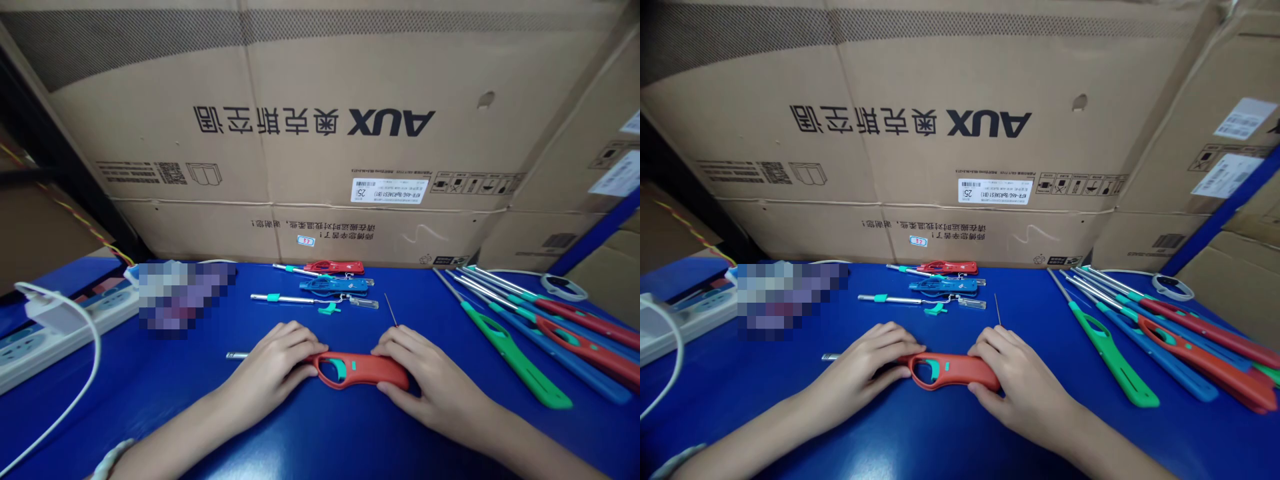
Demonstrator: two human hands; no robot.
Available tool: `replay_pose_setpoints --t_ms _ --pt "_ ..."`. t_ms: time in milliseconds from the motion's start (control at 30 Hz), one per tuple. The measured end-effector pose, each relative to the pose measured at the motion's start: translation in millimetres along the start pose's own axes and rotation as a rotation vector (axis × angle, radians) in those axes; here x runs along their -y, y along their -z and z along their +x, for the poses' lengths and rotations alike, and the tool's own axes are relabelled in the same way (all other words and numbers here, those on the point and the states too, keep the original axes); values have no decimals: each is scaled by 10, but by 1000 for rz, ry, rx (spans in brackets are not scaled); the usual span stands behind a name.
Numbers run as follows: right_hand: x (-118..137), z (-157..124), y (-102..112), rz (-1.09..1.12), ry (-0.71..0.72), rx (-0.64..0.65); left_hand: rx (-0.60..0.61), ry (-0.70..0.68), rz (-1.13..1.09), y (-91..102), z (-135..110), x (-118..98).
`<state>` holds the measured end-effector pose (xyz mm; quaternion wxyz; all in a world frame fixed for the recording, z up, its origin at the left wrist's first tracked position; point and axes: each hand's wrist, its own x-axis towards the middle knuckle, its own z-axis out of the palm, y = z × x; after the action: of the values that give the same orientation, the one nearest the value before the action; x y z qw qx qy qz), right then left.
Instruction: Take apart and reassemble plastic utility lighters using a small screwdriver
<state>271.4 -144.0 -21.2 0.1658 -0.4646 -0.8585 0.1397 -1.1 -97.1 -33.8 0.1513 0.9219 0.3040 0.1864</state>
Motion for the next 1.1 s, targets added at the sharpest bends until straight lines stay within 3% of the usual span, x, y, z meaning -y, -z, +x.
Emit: replay_pose_setpoints --t_ms 1100 --pt "24 -4 -39 -67 -18 16 34 -1 22 49 7 -34"
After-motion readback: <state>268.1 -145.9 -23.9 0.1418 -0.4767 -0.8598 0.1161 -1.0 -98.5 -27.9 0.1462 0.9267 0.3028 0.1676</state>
